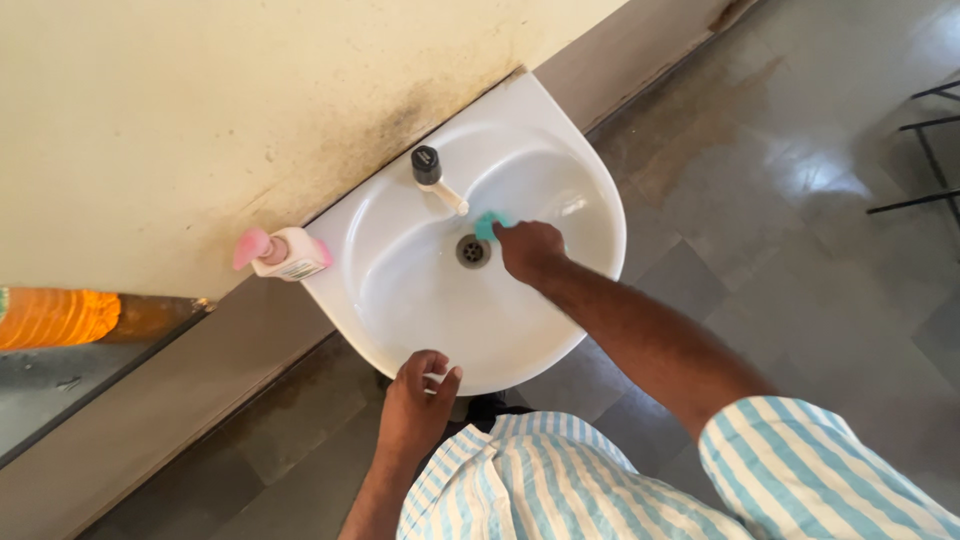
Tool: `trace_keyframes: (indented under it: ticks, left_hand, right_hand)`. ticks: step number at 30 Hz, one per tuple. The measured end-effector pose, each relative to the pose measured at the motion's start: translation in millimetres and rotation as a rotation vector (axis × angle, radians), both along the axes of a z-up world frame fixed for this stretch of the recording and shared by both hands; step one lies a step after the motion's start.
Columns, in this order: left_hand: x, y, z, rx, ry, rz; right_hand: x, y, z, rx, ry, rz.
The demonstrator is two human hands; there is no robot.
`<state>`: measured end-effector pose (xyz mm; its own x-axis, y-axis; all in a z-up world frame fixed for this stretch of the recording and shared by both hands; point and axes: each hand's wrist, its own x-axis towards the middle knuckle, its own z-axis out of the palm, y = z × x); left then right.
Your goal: The person scrubs the interior of a white bathroom sink with a small blue brush, repeatedly rinsing the brush under running water and continuing to clean the basin and drain area.
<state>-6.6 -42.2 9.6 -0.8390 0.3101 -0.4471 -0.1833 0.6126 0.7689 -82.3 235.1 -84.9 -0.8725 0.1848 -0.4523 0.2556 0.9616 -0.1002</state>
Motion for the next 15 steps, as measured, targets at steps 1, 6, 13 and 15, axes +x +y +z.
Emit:
trace_keyframes:
  ticks: [1, 6, 13, 15]
  left_hand:
    - [0, -1, -1, -0.018, -0.008, -0.012]
    - [-3, -16, -1, -0.072, 0.005, 0.027]
    - [-14, -1, 3, 0.06, 0.133, -0.033]
    - [-13, 0, 6, 0.117, 0.119, -0.038]
  right_hand:
    - [13, 6, 5, 0.006, 0.043, 0.004]
    - [81, 10, 22, -0.042, -0.046, -0.113]
    - [47, -96, 11, -0.375, 0.009, -0.147]
    - [46, -120, 12, -0.471, -0.078, -0.107]
